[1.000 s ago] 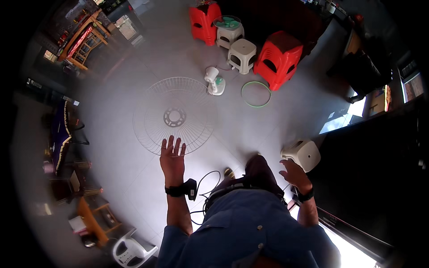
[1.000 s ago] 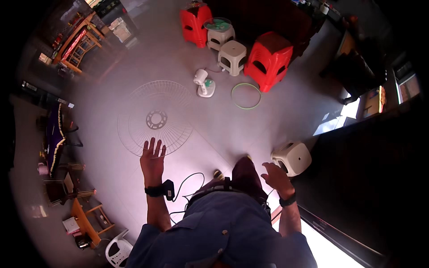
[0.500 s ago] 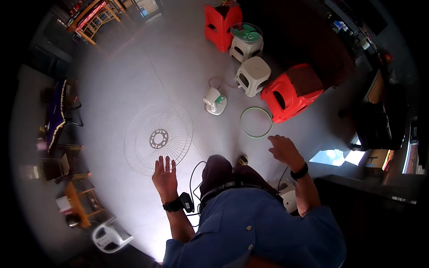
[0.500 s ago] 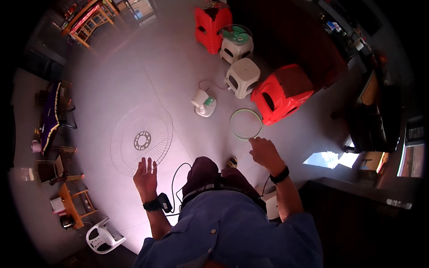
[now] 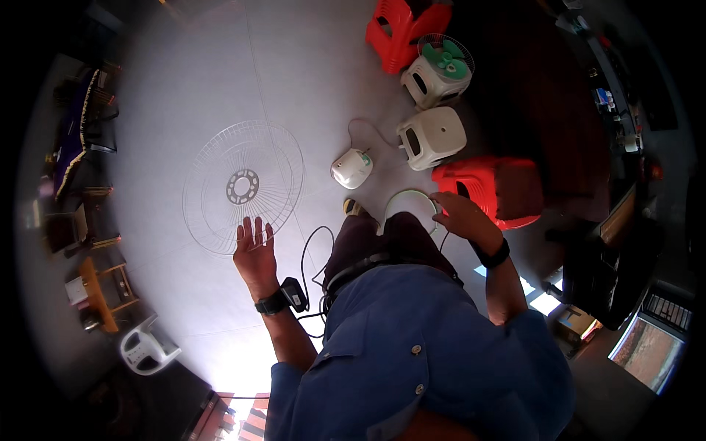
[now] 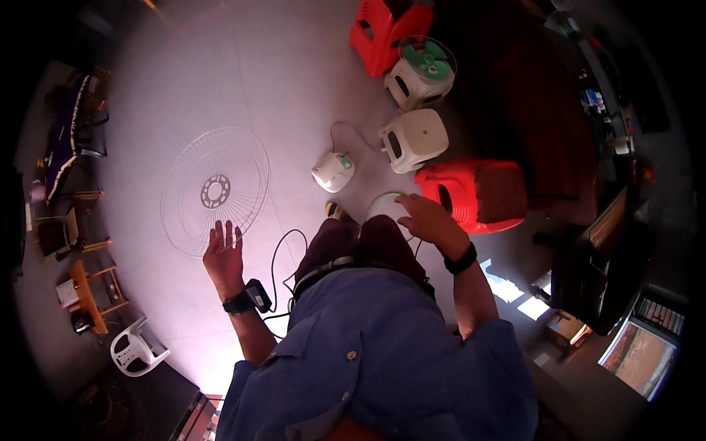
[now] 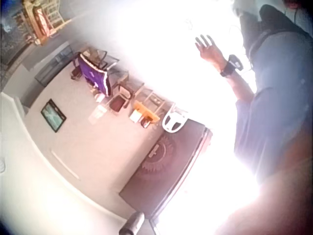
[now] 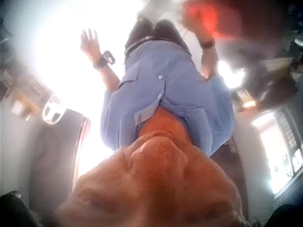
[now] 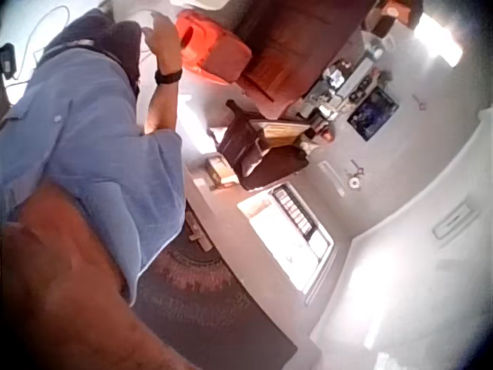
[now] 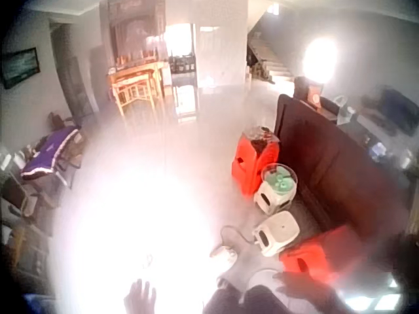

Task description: The person assembles a desk fan by hand, attaching the rear guard, the green fan blade, and the front guard. They use a screwdriver to tighten the screw on the guard ring that holds the two sections together.

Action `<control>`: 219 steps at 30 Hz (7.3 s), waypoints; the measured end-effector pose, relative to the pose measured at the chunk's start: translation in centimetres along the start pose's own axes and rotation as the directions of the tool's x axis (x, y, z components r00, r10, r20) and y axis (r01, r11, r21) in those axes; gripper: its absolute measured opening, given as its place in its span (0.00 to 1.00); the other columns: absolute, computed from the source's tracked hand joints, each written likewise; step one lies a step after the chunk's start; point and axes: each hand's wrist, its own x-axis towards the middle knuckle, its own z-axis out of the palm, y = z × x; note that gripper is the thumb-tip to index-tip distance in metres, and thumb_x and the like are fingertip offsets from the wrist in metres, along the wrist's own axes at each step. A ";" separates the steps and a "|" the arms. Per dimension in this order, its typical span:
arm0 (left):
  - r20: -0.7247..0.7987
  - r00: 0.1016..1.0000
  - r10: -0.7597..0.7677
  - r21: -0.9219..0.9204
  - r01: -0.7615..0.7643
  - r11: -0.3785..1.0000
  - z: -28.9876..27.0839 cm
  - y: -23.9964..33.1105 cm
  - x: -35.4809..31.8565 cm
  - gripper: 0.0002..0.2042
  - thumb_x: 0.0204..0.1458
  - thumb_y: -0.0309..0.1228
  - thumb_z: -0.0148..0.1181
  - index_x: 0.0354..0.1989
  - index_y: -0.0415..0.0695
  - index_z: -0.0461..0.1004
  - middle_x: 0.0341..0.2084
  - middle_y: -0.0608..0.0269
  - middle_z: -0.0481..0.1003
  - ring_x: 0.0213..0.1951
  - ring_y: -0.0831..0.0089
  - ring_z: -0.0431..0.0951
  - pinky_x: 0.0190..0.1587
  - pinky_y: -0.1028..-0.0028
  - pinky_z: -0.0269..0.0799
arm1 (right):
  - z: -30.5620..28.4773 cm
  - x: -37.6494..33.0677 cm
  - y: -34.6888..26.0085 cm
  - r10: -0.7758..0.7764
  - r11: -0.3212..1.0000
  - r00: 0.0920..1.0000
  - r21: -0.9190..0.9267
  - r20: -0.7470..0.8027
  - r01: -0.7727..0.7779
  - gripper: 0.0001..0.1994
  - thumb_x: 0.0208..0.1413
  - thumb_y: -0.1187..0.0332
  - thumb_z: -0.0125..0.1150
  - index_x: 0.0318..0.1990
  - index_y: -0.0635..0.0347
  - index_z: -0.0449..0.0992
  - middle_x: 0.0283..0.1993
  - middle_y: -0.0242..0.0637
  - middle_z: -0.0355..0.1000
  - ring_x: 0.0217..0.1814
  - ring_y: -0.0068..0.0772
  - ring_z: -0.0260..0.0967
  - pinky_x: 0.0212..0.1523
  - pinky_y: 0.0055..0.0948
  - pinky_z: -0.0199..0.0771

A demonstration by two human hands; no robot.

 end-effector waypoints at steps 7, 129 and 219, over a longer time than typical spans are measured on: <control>0.134 0.987 0.090 -0.029 -0.086 0.996 10.2 0.8 5.0 0.30 0.65 0.26 0.44 0.75 0.41 0.47 0.74 0.52 0.53 0.73 0.51 0.56 0.72 0.50 0.57 | -8.7 11.3 2.6 -0.080 0.987 0.995 -0.138 0.051 0.086 0.23 0.55 0.65 0.65 0.57 0.62 0.72 0.53 0.51 0.75 0.55 0.54 0.73 0.55 0.46 0.73; 0.124 0.743 0.657 -0.614 -0.463 0.639 5.8 -26.4 3.0 0.47 0.47 0.81 0.38 0.51 0.45 0.71 0.28 0.65 0.72 0.27 0.71 0.70 0.33 0.70 0.68 | -12.3 32.8 -16.6 -0.681 0.641 0.569 0.751 0.460 0.160 0.15 0.69 0.63 0.50 0.53 0.65 0.73 0.41 0.47 0.78 0.36 0.42 0.81 0.35 0.33 0.84; 0.185 0.788 0.587 -0.704 -0.311 0.639 4.1 -28.1 4.0 0.61 0.40 0.86 0.34 0.68 0.41 0.63 0.26 0.61 0.72 0.22 0.69 0.69 0.30 0.70 0.67 | -1.8 27.7 -16.1 -0.472 0.857 0.461 0.515 0.752 0.037 0.23 0.64 0.65 0.53 0.62 0.65 0.60 0.48 0.49 0.74 0.38 0.41 0.79 0.33 0.33 0.81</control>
